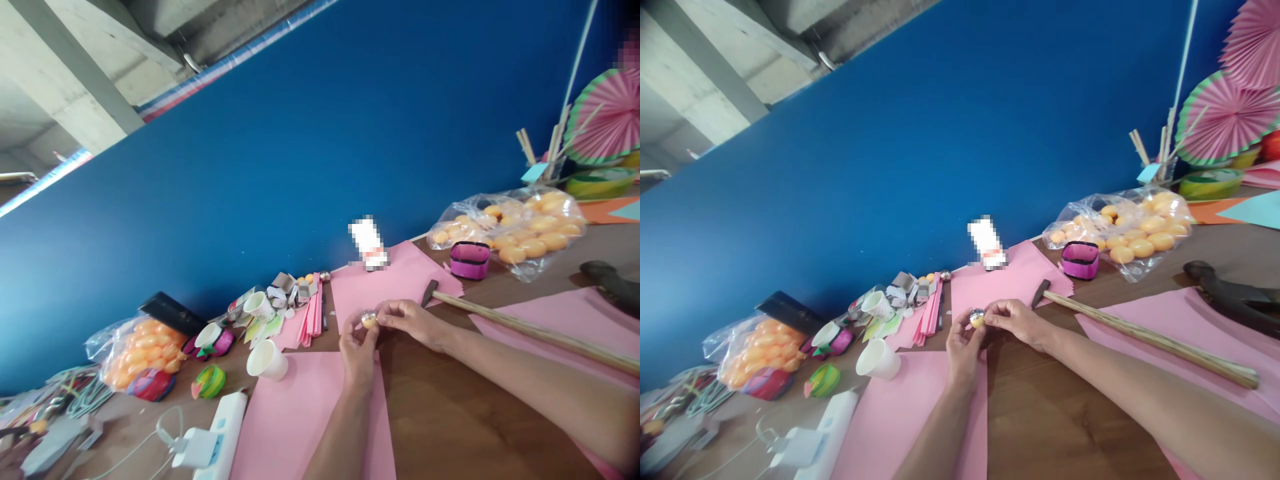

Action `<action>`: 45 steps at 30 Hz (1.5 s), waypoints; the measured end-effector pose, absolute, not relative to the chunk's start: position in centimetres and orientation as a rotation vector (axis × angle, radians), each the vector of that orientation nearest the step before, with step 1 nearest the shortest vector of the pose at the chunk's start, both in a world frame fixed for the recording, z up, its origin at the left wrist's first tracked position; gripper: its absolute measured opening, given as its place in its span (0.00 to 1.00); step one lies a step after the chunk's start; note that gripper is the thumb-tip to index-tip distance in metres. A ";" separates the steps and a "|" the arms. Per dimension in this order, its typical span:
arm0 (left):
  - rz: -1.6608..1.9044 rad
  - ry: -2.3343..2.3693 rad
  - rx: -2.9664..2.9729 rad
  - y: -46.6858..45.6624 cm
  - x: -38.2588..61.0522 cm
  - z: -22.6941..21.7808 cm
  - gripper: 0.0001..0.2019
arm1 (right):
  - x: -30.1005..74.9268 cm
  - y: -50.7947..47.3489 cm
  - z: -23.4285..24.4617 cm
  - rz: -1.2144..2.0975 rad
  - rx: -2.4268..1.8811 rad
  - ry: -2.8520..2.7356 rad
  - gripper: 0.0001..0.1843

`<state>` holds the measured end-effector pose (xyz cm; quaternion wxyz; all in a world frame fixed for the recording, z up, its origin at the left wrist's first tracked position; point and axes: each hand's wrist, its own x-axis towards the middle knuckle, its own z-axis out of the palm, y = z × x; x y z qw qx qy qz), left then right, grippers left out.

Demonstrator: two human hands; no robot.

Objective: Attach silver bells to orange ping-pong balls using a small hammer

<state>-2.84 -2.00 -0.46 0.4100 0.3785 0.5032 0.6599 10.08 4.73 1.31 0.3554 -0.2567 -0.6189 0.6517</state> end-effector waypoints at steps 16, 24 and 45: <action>1.652 1.240 0.959 -2.1 -2.9 -0.4 0.24 | 10.2 4.7 1.3 1.694 -0.653 -1.614 0.16; 1.655 1.306 0.945 -2.0 -2.9 -0.6 0.24 | 10.3 4.7 1.6 1.720 -0.641 -1.613 0.15; 1.645 1.314 0.965 -2.1 -2.5 0.0 0.20 | 10.0 4.8 0.8 1.622 -0.786 -1.623 0.11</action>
